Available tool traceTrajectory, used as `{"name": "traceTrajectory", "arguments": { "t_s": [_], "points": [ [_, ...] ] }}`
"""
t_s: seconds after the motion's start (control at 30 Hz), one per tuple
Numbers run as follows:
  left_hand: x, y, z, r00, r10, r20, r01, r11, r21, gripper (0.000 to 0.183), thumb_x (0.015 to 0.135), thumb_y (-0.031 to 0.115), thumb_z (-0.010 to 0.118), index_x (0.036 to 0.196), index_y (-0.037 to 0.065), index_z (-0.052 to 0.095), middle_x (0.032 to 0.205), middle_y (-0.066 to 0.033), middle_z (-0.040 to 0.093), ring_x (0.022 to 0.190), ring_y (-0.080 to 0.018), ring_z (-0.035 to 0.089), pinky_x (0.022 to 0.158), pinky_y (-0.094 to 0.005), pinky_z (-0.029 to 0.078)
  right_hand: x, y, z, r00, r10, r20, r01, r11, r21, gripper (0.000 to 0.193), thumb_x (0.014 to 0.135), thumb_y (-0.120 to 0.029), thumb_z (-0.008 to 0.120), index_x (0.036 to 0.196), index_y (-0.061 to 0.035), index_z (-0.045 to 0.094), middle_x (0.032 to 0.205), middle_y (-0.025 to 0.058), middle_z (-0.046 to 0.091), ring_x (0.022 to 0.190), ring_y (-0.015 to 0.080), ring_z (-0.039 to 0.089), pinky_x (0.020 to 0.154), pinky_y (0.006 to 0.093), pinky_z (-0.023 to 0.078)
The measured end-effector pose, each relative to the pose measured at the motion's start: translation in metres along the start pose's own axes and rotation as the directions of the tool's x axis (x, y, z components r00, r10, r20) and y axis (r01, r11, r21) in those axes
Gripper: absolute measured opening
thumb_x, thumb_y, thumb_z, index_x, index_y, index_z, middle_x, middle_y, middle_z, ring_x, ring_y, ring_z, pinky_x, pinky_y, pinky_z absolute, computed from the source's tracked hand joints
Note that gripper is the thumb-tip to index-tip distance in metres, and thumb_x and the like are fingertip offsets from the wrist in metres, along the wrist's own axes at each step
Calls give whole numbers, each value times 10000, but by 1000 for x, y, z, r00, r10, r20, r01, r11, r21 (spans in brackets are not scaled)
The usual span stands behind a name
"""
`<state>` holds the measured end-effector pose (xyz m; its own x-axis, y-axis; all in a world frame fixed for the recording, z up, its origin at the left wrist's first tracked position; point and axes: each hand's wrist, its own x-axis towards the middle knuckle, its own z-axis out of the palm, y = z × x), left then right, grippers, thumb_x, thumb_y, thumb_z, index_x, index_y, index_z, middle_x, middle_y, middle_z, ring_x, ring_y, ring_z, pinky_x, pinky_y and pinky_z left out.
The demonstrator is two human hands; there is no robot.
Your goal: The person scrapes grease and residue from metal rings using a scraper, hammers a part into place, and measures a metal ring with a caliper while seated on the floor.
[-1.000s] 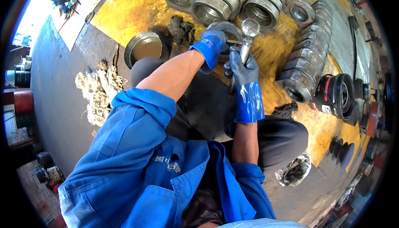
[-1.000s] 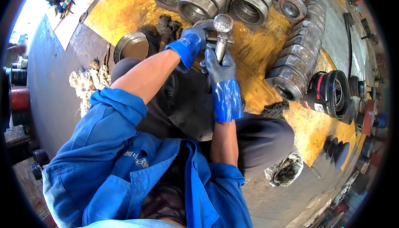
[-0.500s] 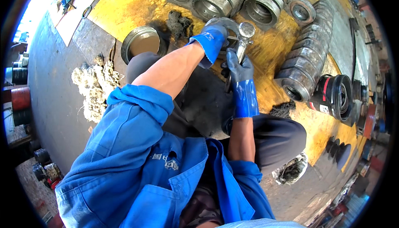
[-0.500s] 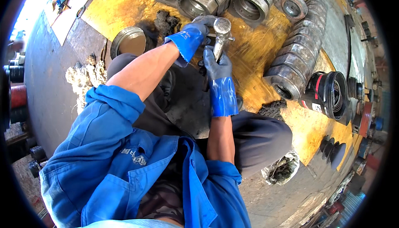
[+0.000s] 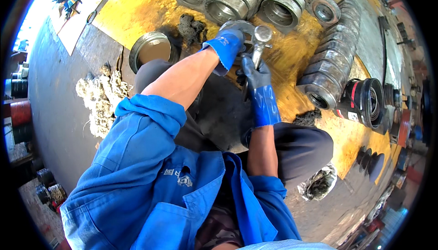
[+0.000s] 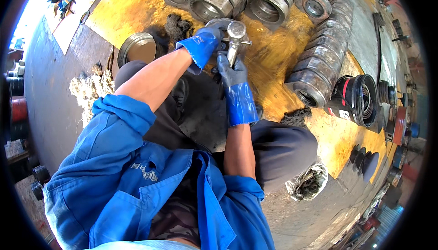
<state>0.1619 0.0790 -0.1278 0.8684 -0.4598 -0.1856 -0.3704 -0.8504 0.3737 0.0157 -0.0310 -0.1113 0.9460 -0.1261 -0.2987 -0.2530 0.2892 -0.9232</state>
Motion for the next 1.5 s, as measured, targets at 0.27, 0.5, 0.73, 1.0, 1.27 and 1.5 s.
{"name": "traceTrajectory", "arguments": {
  "t_s": [0.27,0.5,0.73,1.0,1.27,1.5],
  "points": [
    [0,-13,17,982,39,-187,-59,993,-99,343,719,138,678,1062,117,682,1105,-144,643,1053,-300,595,895,-374,471,-13,-19,11,995,-78,61,75,996,57,250,885,-196,651,1068,-30,617,754,17,629,575,91,585,496,239,465],
    [12,-16,31,946,103,-306,-191,943,-272,313,728,122,653,1038,104,692,1071,-149,654,1039,-310,596,911,-355,457,3,14,-3,999,41,-14,-41,999,15,268,863,-272,679,1013,-57,621,730,43,631,571,118,593,483,262,478],
    [54,-64,78,851,344,-397,-333,938,100,268,749,172,651,1001,100,709,1043,-158,663,1007,-317,616,901,-361,463,2,9,14,995,-77,57,76,997,29,197,881,-164,648,1045,-55,636,736,7,625,579,87,586,491,240,467],
    [4,-1,54,948,-70,311,20,987,161,260,772,296,646,996,179,705,1012,-113,681,949,-320,646,815,-383,508,-3,12,-10,998,28,-64,-28,1000,7,277,881,-266,651,1056,-53,618,674,55,630,514,129,566,476,261,458],
    [9,-21,51,962,-47,270,-2,984,177,245,749,229,660,974,148,711,1005,-148,676,929,-320,653,794,-409,519,-13,-36,0,993,-47,-105,62,987,150,237,876,-200,656,1030,-20,660,670,73,635,487,122,568,434,246,465],
    [3,-4,37,958,-11,287,-52,976,212,275,745,204,679,1011,140,707,1030,-159,668,952,-325,650,814,-397,518,-64,-138,-33,914,-300,-274,354,919,174,366,862,-195,654,1160,-1,567,659,28,544,518,124,504,437,259,424]
  ]
}}
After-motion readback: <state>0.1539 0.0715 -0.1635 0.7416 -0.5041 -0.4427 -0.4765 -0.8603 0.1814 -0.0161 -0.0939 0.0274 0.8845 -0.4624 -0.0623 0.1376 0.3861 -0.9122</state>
